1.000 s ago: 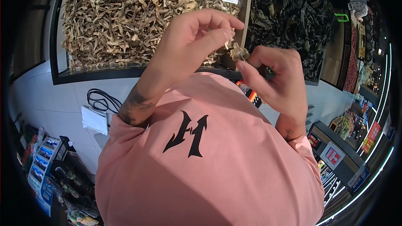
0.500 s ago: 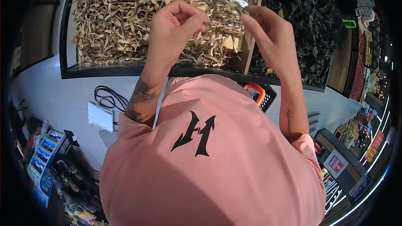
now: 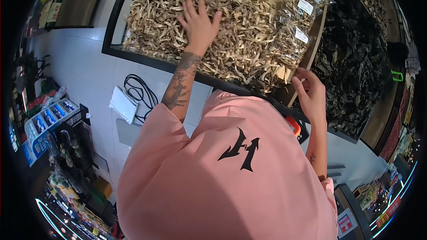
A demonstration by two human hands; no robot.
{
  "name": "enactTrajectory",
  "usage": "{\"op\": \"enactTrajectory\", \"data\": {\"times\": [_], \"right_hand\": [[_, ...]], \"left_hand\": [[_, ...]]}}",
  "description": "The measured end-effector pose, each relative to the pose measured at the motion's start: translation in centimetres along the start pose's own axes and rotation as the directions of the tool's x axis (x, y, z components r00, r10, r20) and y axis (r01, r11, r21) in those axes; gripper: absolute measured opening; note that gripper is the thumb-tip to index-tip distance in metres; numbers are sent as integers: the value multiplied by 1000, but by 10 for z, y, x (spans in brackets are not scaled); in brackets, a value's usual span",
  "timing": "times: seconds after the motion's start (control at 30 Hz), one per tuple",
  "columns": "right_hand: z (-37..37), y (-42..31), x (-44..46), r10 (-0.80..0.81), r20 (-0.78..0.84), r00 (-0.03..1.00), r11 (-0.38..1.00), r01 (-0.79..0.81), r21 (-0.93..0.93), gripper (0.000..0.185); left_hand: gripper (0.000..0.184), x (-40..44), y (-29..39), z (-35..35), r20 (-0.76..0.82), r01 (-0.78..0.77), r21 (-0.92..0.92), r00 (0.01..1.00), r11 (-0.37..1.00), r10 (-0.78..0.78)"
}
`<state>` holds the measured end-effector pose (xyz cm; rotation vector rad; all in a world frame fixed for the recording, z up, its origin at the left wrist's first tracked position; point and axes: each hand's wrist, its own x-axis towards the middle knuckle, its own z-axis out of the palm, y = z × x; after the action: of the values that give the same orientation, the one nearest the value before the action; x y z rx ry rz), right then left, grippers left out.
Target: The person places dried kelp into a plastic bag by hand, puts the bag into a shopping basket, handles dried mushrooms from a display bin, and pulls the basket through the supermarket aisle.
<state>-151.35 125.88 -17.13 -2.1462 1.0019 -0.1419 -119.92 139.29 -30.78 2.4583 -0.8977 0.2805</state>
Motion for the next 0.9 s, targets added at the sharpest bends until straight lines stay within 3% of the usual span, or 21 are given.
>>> {"op": "enactTrajectory", "data": {"times": [0.03, 0.17, 0.3, 0.57, 0.73, 0.83, 0.9], "right_hand": [[1, 0, -2, -1, 15, 1000, 1000, 1, 0, 37], [10, 0, -5, -23, 11, 1000, 1000, 23, 20, 37], [17, -4, -1, -46, 49, 998, 998, 48, -31, 38], [21, -23, 11, -65, 136, 989, 988, 83, -132, 37], [19, -22, 13, -49, 117, 992, 991, 63, -117, 37], [19, -13, 13, -21, 121, 992, 991, 36, -125, 36], [20, -8, 12, -24, 116, 993, 989, 40, -141, 36]], "left_hand": [[80, -2, 9, 2, 76, 9, 38, 997, 999, -12], [73, -16, 33, 1, 66, -131, -34, 989, 991, 133], [73, -36, 60, -5, 177, -176, -61, 967, 983, 184], [71, -51, 86, -17, 160, -275, -299, 929, 914, 332], [57, -31, 73, -51, 133, -139, -432, 967, 891, 216], [35, 2, 33, -64, -49, -134, -529, 991, 838, 127], [26, 35, -17, -74, -227, -58, -430, 973, 901, -46]]}}
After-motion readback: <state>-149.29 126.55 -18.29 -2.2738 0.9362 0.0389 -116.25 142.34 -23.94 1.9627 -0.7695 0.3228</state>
